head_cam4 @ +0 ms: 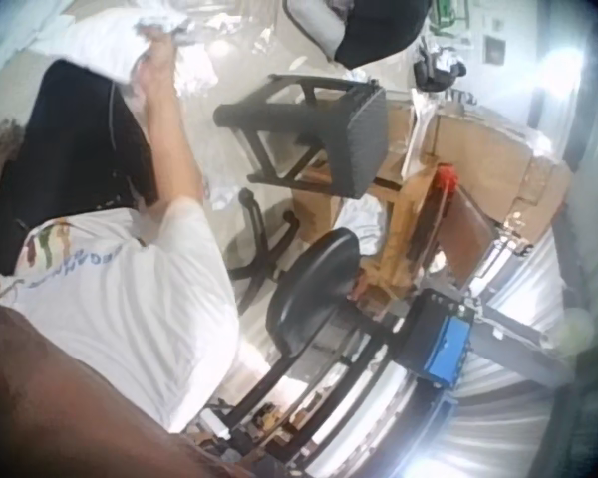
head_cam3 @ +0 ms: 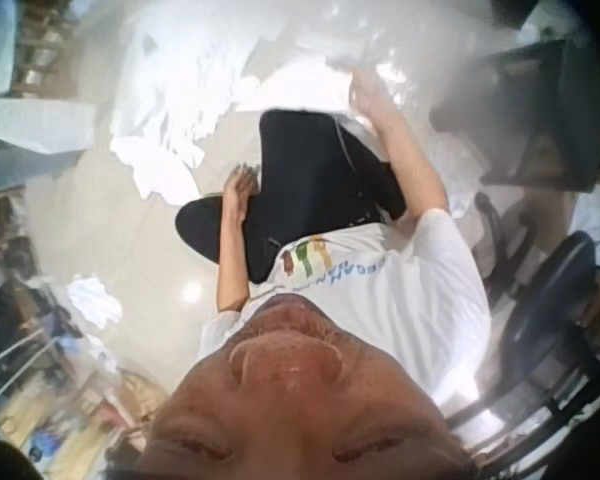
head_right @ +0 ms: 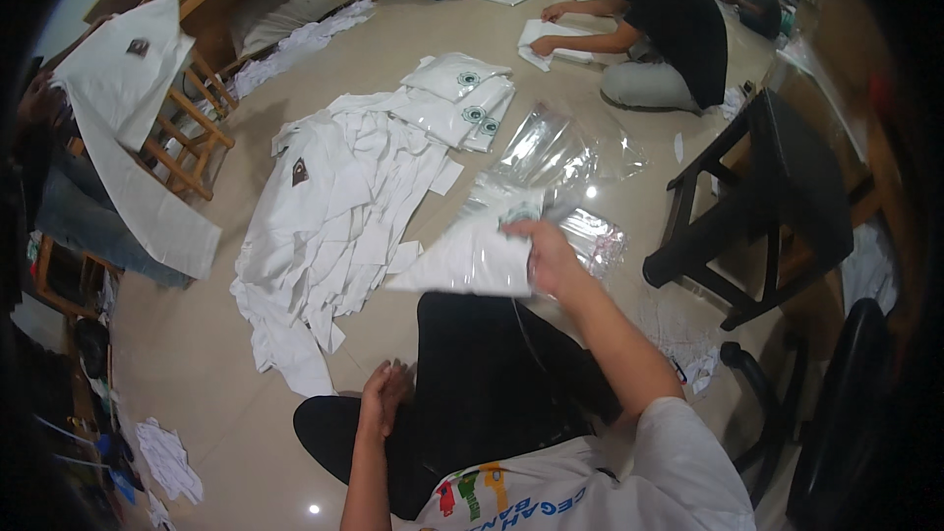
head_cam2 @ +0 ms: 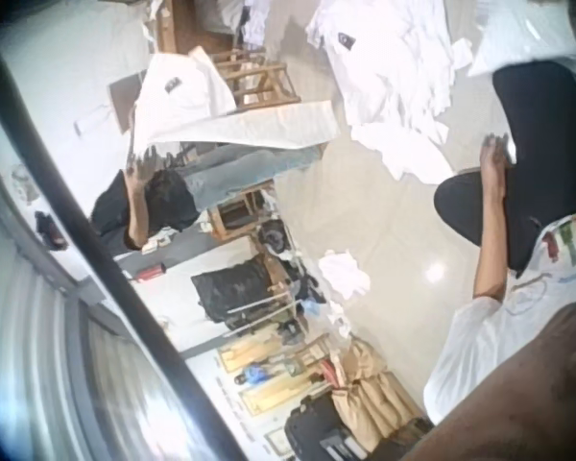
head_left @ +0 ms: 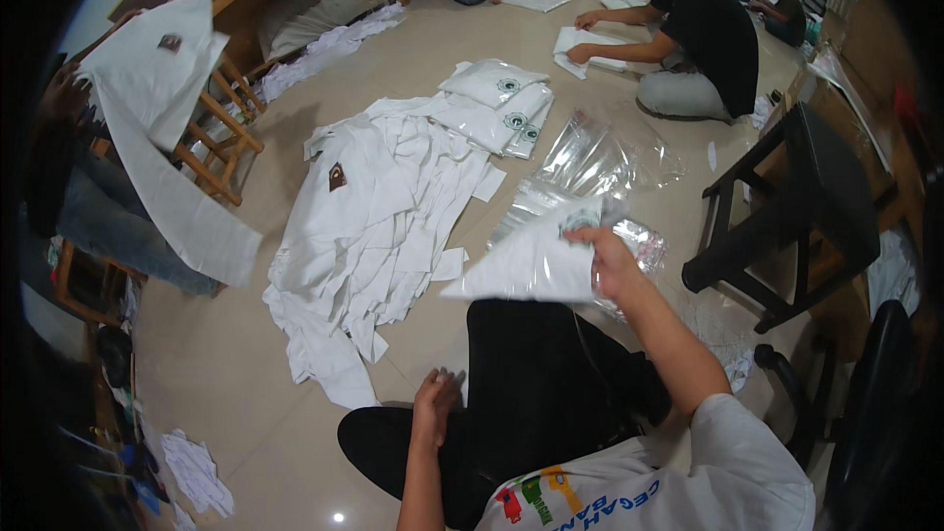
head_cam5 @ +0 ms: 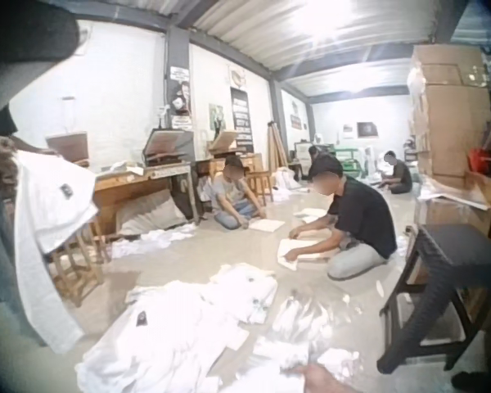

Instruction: The person folds white t-shirts and places them into clear plastic bags. They smooth the shirts, fold them neatly, and seal the bags before setting them aside.

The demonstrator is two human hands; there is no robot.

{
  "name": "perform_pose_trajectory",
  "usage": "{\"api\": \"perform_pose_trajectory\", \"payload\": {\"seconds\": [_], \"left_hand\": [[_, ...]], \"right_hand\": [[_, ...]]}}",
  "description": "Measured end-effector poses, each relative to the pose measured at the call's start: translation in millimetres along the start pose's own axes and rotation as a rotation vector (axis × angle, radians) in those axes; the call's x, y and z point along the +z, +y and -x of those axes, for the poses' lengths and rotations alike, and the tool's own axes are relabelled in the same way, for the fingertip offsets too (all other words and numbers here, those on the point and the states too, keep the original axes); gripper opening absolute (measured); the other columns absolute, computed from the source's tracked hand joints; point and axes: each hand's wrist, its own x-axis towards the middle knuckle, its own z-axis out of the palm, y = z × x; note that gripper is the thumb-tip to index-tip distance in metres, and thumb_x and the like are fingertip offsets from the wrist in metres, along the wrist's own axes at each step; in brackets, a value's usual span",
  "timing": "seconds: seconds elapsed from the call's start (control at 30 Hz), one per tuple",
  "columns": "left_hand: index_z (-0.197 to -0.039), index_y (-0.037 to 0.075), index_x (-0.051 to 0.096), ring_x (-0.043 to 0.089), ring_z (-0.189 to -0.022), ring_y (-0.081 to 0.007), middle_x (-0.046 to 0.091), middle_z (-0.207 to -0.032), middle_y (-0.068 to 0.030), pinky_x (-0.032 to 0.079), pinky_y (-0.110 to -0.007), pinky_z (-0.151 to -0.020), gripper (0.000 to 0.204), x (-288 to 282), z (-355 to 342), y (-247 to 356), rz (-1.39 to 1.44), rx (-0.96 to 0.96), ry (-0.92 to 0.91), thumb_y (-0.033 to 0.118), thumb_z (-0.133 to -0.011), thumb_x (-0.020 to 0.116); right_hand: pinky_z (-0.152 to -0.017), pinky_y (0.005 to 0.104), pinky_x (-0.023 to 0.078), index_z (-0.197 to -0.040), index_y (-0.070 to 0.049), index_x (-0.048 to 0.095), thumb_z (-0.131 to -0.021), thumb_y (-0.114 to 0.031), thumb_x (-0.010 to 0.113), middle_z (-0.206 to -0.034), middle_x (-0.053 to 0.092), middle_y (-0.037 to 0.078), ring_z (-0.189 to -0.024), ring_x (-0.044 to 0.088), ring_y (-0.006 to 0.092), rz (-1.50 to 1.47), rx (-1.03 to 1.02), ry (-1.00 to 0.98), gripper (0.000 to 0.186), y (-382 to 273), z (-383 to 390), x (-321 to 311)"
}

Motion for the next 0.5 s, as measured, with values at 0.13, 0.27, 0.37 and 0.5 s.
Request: {"api": "perform_pose_trajectory", "payload": {"seconds": [0.13,0.27,0.37,0.5], "left_hand": [[-0.159,0.000,0.041,0.060,-0.135,-0.0318,0.060,-0.148,-0.0211,0.043,-0.044,-0.115,0.065,-6.1,-16.5,-1.6,0.010,0.036,0.028,0.035,-0.107,0.058],[-0.153,0.001,0.048,0.066,-0.126,-0.0293,0.064,-0.141,-0.0203,0.049,-0.039,-0.108,0.061,-18.1,-20.2,-14.2,0.016,0.045,0.067,0.035,-0.105,0.064],[-0.152,0.001,0.049,0.066,-0.125,-0.0292,0.064,-0.140,-0.0205,0.050,-0.039,-0.107,0.060,-9.3,-30.6,-9.2,-0.007,0.057,0.027,0.035,-0.106,0.065],[-0.149,0.000,0.051,0.067,-0.123,-0.0284,0.064,-0.139,-0.0207,0.051,-0.041,-0.109,0.053,-16.1,-37.3,-17.8,0.037,0.087,0.068,0.031,-0.107,0.064]], "right_hand": [[-0.095,0.0476,0.064,-0.116,0.003,0.065,-0.091,-0.002,0.066,-0.109,0.074,0.016,-0.098,0.077,0.0296,0.065,-0.159,-0.154,0.025,-71.8,-120.9,23.5],[-0.077,0.0394,0.064,-0.105,-0.002,0.064,-0.092,-0.004,0.070,-0.094,0.071,0.010,-0.081,0.072,0.0226,0.164,-0.327,-0.328,0.015,-157.0,-210.8,87.8],[-0.052,0.0348,0.050,-0.090,-0.010,0.060,-0.095,-0.013,0.075,-0.075,0.064,0.003,-0.057,0.054,0.0127,0.294,-0.395,-0.192,0.016,-215.9,-263.9,74.5],[-0.043,0.0330,0.032,-0.089,-0.010,0.061,-0.098,-0.028,0.078,-0.071,0.059,0.001,-0.046,0.037,0.0107,0.477,-0.537,0.376,0.027,-194.1,-281.7,44.5]]}}
